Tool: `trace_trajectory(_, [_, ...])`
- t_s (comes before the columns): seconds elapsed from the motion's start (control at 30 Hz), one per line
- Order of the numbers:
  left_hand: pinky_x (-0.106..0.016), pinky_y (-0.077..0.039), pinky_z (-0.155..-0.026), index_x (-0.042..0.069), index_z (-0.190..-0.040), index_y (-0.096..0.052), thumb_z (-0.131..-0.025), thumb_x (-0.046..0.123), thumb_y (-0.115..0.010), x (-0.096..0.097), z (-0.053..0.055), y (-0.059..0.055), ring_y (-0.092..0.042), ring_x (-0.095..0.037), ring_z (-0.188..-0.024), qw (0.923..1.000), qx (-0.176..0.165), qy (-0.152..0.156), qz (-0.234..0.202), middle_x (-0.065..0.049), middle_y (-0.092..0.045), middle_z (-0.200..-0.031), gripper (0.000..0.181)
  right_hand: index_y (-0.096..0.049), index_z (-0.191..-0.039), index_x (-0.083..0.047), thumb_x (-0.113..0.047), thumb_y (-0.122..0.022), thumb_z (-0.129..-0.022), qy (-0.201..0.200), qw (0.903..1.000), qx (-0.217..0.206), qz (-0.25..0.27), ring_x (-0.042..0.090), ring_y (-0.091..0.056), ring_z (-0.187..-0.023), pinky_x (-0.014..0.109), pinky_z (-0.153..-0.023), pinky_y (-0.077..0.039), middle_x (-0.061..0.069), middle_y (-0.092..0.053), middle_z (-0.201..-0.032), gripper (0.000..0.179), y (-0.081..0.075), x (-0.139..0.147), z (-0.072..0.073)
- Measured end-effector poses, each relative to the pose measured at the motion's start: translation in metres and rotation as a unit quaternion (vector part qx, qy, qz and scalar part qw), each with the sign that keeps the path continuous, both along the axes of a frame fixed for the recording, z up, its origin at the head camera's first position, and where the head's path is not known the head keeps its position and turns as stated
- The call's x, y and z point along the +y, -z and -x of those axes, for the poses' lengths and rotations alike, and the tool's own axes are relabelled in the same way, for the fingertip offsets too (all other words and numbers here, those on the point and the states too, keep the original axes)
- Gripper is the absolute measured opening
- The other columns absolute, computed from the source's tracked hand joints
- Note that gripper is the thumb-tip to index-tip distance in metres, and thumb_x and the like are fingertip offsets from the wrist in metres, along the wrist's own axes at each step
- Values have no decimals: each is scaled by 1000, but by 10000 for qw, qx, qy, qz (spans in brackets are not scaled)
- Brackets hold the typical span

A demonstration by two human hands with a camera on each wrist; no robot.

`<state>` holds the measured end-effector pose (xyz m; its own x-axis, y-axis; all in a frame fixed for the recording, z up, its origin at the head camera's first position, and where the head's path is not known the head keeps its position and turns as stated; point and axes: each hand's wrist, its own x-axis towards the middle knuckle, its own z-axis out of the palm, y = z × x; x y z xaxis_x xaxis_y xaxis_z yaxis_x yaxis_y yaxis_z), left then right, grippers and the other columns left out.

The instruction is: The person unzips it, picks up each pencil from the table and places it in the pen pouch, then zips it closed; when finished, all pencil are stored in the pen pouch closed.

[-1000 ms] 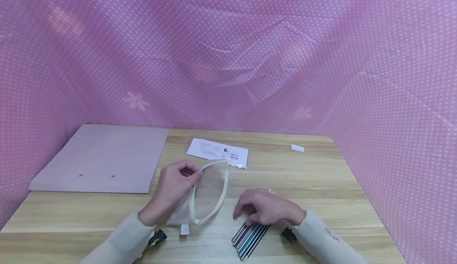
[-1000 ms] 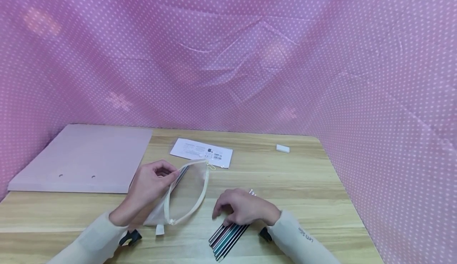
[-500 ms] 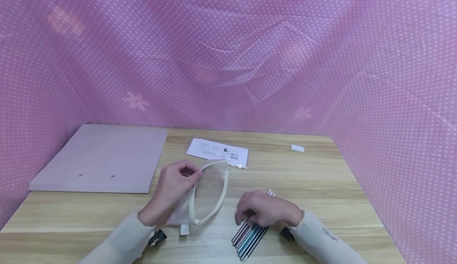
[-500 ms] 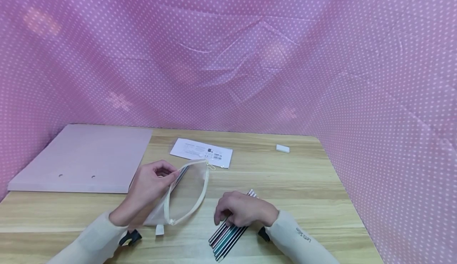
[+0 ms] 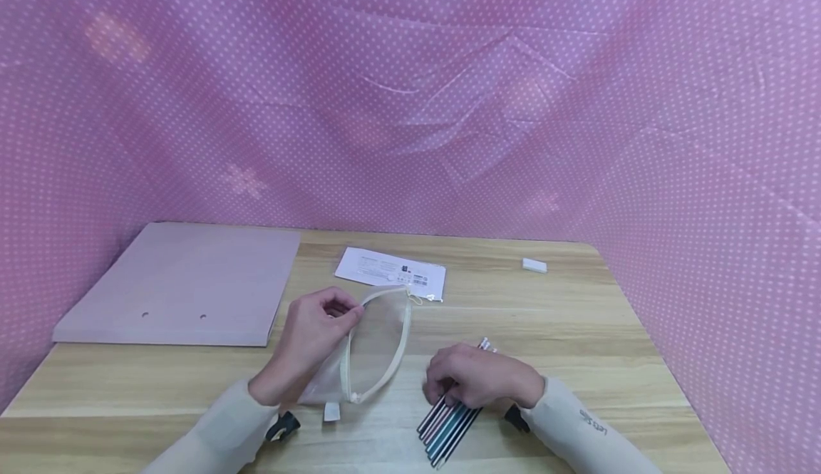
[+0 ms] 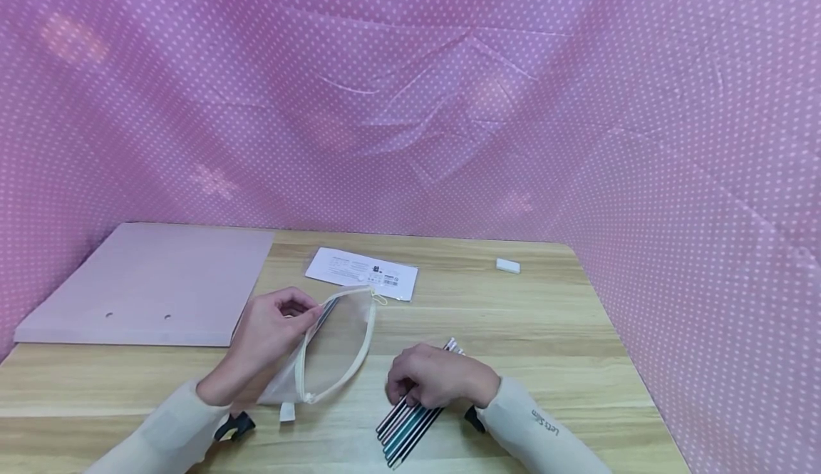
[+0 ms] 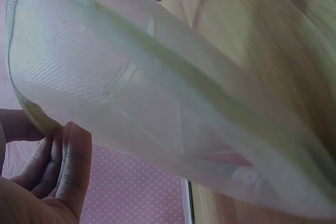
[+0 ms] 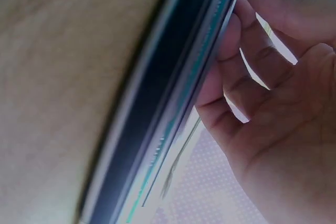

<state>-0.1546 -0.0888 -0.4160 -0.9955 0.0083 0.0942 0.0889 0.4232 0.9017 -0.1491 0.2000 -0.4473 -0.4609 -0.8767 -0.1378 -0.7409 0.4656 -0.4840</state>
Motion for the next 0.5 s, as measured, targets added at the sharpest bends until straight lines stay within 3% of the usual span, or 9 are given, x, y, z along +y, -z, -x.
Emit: trace_trajectory(0.5, [-20,-53,-67,14,-86,-75,-85,18,-79,-1,0,0,-65,-13,-73,10000,73,19,55,-3,-74,-81,6,-65,-83,-19,13,-63,-71,-280,9989,378,-69,-3,-50,-78,7,-72,-41,-10,-60,-77,34,-2,-1,1])
